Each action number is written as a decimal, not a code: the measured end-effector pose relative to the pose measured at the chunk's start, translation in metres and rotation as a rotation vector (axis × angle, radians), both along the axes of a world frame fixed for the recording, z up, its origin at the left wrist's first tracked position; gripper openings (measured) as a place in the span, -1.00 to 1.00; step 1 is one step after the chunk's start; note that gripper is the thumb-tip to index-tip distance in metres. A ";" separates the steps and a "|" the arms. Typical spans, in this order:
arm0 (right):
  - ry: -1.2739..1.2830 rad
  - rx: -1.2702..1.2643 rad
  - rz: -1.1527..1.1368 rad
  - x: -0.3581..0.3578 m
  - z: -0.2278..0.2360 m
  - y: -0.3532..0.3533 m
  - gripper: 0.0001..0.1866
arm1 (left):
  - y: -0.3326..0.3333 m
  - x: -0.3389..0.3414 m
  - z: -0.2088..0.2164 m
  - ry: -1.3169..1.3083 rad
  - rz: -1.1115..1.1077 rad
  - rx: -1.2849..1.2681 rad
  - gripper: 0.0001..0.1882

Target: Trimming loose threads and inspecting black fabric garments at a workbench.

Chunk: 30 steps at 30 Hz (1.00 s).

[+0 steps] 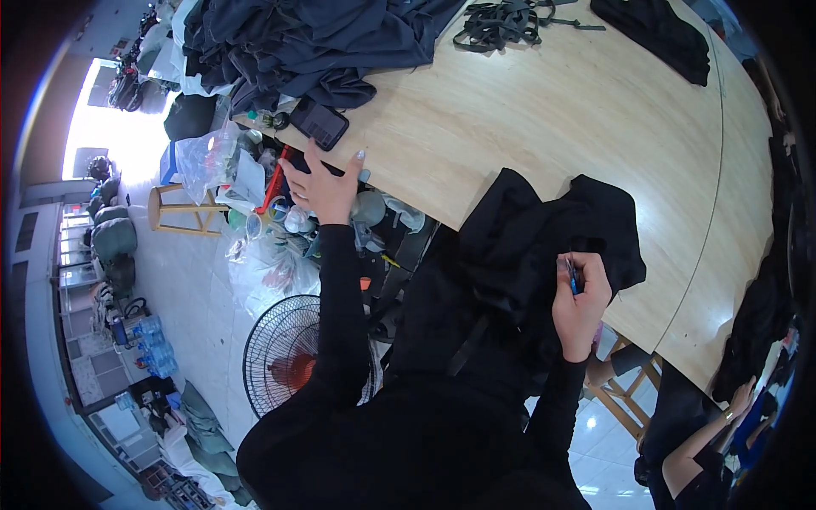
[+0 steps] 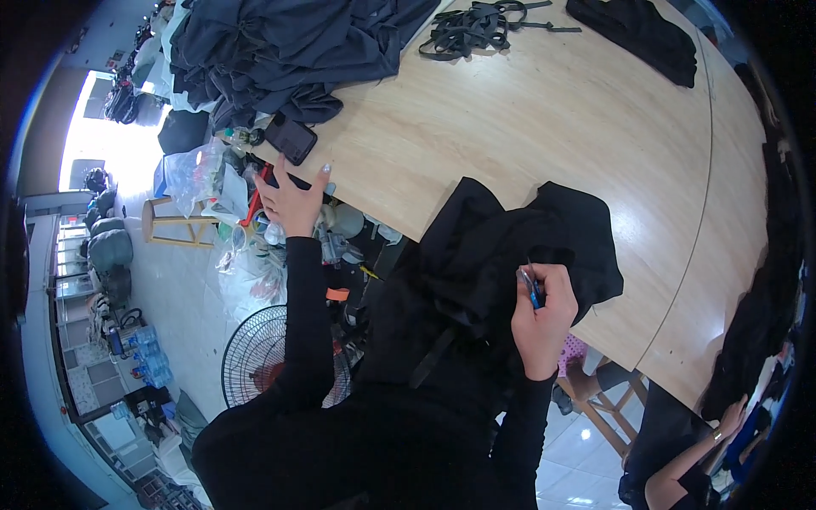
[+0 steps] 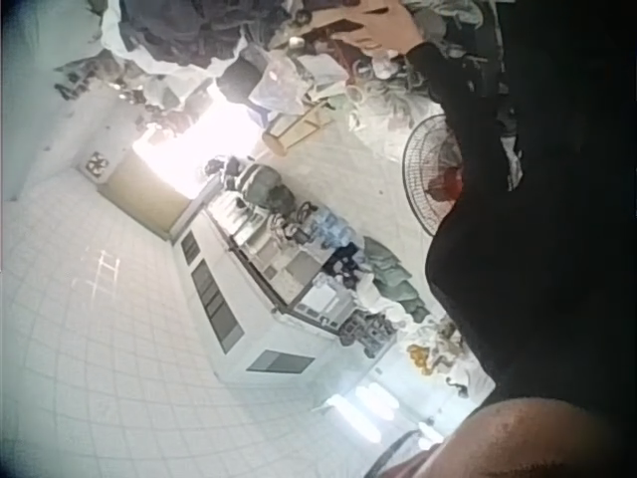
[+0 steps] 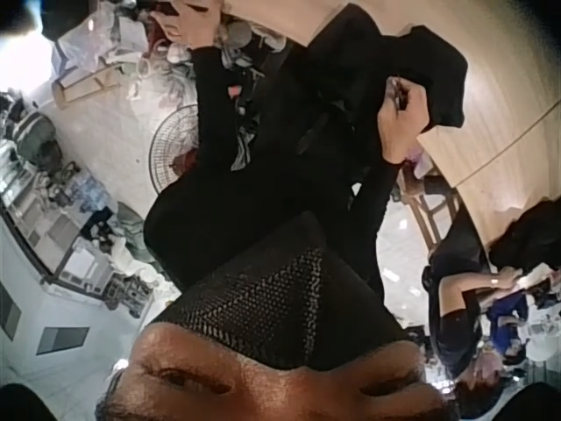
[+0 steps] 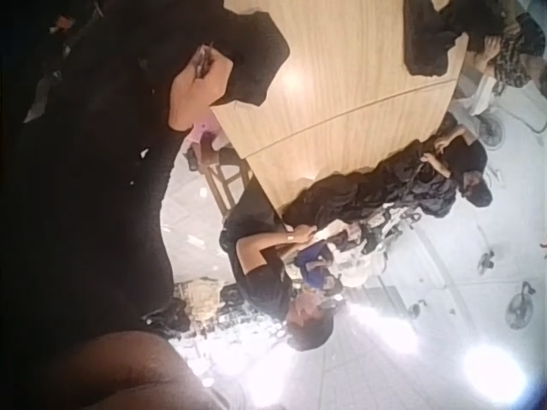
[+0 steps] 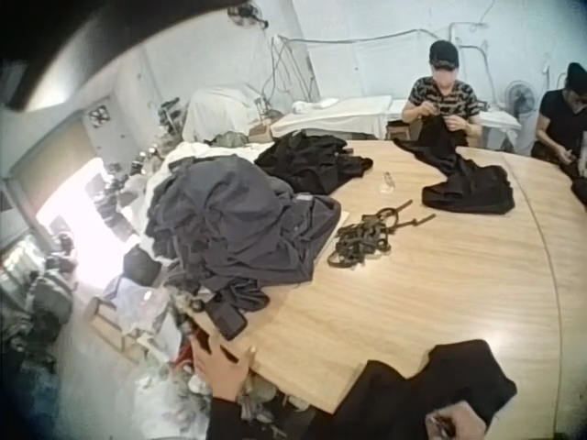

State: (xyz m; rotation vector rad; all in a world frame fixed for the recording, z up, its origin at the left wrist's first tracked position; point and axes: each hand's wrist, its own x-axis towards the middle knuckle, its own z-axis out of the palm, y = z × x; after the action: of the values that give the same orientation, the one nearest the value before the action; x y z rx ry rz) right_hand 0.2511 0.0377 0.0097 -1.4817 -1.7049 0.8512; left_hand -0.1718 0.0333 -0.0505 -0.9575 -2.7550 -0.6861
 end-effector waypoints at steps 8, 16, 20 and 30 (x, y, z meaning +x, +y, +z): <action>0.004 -0.027 -0.024 0.004 -0.005 0.000 -0.92 | 0.002 -0.025 0.001 -0.123 -0.023 -0.196 0.16; 0.017 -0.055 -0.042 0.004 -0.007 0.000 -0.92 | -0.007 0.054 0.011 0.055 -0.262 0.210 -0.01; 0.073 -0.087 -0.065 0.006 -0.013 0.001 -0.93 | -0.023 0.138 0.023 -0.247 -0.687 0.314 -0.54; 0.217 -0.204 -0.162 0.013 -0.023 0.005 -0.95 | -0.052 0.209 0.043 -0.758 -1.408 -0.108 -0.80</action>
State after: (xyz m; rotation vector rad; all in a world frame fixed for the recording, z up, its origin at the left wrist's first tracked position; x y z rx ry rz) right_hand 0.2643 0.0431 -0.0138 -1.5736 -1.3535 1.0802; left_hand 0.0368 -0.0189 -0.0071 -3.2106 -2.0882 -1.1866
